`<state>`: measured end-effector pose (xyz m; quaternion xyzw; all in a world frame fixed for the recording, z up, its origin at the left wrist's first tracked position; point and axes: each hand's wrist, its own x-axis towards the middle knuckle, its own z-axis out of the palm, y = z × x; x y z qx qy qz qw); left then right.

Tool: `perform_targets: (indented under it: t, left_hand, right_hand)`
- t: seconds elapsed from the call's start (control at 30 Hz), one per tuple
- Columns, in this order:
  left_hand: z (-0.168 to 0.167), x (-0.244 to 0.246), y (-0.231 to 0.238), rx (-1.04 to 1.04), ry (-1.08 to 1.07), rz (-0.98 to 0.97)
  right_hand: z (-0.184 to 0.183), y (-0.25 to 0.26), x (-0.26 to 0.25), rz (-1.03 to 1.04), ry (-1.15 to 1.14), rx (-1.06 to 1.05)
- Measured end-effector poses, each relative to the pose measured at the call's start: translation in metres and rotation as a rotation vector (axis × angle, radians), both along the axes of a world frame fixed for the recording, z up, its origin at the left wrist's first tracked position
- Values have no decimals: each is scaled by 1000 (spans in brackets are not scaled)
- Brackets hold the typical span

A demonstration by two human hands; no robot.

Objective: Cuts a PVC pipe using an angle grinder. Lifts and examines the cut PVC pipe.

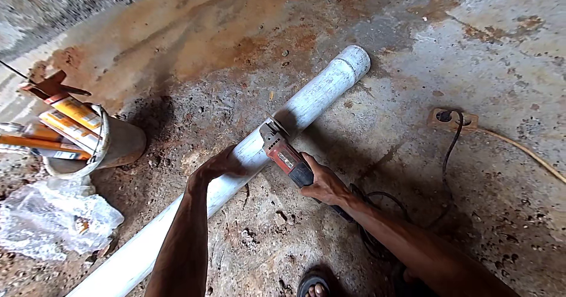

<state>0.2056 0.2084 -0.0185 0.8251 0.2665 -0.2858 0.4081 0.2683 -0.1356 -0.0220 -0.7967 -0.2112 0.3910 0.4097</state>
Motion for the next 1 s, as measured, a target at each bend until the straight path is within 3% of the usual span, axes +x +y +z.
perform_targets:
  t: [0.53,0.63,0.7,0.8,1.0]
  left_hand:
    - [-1,2,7,-67,-33,37]
    - [-16,-14,10,92,-196,27]
    - [-25,-33,0,395,-309,-87]
    - [-25,-40,-28,701,-193,-237]
    - [-13,-13,-14,639,-46,-289]
  right_hand:
    - [-2,1,-1,-26,19,28]
    - [9,-1,-5,-30,-23,66]
    - [21,0,-6,-18,-49,97]
    - [36,6,-6,-9,-81,134]
    - [41,17,-7,-7,-55,154]
